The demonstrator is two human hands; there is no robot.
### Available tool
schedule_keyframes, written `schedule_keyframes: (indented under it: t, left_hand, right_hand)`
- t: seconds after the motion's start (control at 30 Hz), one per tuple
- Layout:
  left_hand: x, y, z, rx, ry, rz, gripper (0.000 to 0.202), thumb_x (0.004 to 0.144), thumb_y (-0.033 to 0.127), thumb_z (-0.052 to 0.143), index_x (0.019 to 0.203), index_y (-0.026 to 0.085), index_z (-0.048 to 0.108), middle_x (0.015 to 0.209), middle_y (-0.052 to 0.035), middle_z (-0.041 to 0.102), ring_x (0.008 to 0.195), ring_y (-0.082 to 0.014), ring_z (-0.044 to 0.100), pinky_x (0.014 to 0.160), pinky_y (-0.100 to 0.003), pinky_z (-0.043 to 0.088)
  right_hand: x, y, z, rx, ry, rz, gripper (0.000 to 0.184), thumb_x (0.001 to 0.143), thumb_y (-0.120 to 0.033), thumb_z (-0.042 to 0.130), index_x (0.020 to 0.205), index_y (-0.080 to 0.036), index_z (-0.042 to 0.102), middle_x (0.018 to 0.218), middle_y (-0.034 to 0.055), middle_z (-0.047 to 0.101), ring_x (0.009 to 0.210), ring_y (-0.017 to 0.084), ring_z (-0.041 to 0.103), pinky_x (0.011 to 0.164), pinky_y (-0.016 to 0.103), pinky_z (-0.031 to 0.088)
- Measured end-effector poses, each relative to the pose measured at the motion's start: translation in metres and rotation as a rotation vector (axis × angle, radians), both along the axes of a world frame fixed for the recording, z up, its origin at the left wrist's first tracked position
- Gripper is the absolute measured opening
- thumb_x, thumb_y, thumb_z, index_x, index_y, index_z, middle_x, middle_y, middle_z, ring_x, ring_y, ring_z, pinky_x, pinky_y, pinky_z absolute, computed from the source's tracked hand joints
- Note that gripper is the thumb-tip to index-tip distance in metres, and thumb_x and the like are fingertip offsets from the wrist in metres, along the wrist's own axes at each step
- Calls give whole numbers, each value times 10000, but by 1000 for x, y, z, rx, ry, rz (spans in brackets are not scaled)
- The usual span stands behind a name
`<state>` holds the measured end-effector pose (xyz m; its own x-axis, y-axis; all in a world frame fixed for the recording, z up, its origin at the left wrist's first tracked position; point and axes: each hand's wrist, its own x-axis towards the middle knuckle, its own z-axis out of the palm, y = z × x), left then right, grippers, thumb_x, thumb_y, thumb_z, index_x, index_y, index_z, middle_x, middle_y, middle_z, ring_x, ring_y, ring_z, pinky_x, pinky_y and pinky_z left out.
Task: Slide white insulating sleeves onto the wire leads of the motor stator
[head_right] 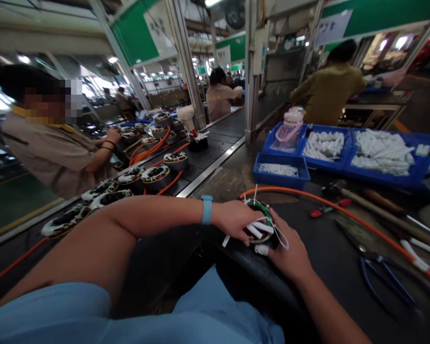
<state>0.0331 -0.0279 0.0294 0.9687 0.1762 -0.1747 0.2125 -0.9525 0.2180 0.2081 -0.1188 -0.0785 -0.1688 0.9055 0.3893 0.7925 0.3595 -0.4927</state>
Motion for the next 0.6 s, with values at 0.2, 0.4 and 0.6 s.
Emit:
schedule_keyframes:
  t: [0.2,0.4,0.6]
  left_hand:
    - [-28,30,19,-67,-466,68,452,838,67,386,1281,118,313,1156,-106,478,1043,-160,466,901,-282,372]
    - [-50,66,11,260,-163,-337,482,731,115,557,1196,202,467,1225,-61,468,1155,-238,360,971,-368,243]
    - [-17,36,-25,144,-239,-143,214,688,288,667,853,172,593,889,-34,590,998,-225,446,925,-354,265]
  right_hand:
    - [17,-15,5,-38,166,-28,628,815,-429,536,1339,-167,308,1298,100,378,1143,266,407,944,417,378]
    - [-3,-62,49,195,128,-45,155,877,-216,459,987,-244,564,930,32,572,823,199,569,712,310,465]
    - [-18,-35,47,76,-131,-23,441,873,-288,448,1285,-140,392,1126,128,468,988,275,475,802,401,443]
